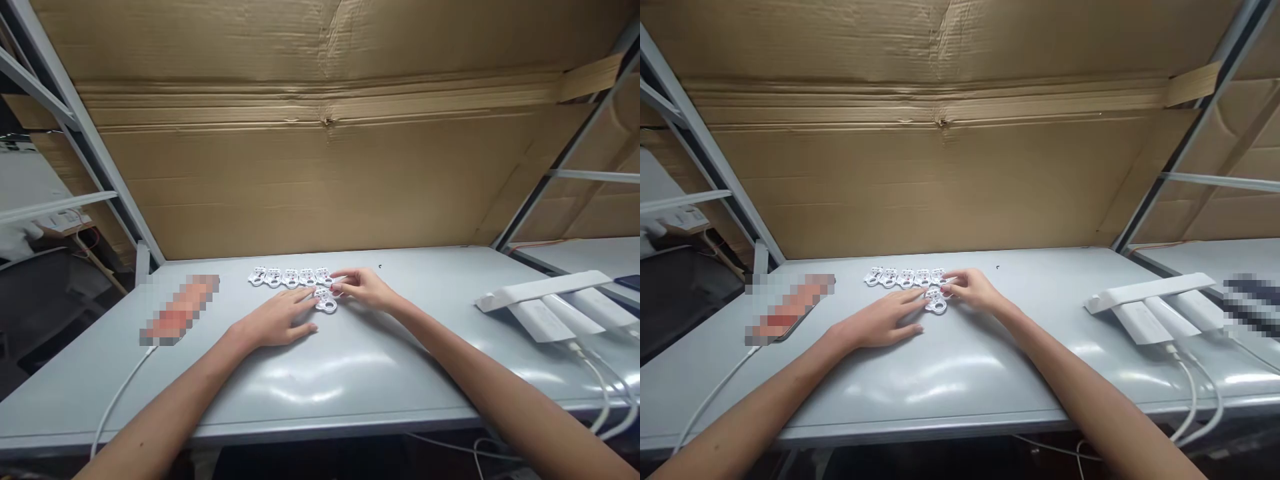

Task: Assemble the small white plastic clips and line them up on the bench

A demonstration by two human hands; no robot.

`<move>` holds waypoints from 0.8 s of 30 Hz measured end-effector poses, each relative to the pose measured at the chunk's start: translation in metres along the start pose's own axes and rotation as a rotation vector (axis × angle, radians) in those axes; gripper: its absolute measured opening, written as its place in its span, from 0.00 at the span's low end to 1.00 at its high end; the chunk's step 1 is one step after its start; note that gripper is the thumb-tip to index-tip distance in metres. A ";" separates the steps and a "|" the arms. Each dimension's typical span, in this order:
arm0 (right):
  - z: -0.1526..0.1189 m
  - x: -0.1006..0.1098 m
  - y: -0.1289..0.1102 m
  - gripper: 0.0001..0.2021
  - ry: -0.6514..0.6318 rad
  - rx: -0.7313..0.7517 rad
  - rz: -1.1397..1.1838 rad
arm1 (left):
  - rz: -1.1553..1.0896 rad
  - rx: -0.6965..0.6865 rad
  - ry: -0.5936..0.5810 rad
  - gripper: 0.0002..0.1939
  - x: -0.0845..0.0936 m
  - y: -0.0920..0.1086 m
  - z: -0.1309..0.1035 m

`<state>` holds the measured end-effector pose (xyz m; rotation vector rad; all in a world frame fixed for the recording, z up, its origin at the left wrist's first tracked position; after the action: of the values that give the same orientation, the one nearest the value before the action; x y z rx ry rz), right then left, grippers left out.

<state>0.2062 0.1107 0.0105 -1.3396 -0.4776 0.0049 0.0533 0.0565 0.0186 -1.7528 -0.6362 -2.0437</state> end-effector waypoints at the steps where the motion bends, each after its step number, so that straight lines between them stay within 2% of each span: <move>1: -0.001 0.000 -0.001 0.17 -0.004 0.004 -0.004 | -0.006 -0.003 0.011 0.27 0.001 0.000 0.000; 5: -0.005 -0.002 -0.016 0.10 0.010 0.117 -0.166 | -0.002 -0.013 0.048 0.24 0.004 -0.001 0.000; 9: -0.007 -0.003 -0.025 0.09 0.047 0.230 -0.344 | 0.016 -0.014 0.054 0.23 0.005 -0.001 0.000; 14: -0.010 -0.009 -0.028 0.07 0.072 0.396 -0.459 | 0.025 -0.012 0.049 0.24 0.004 -0.002 0.000; 24: -0.010 -0.020 -0.021 0.07 0.052 0.361 -0.559 | 0.044 -0.004 0.022 0.26 0.001 -0.004 0.000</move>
<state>0.1855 0.0908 0.0217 -0.8202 -0.7551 -0.3876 0.0511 0.0597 0.0191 -1.7292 -0.5825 -2.0333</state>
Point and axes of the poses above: each hand's wrist, its own z-axis towards the middle knuckle, its own x-axis out of the back of the hand, y = z × x, the point moved 9 cm from there along z, towards the middle knuckle
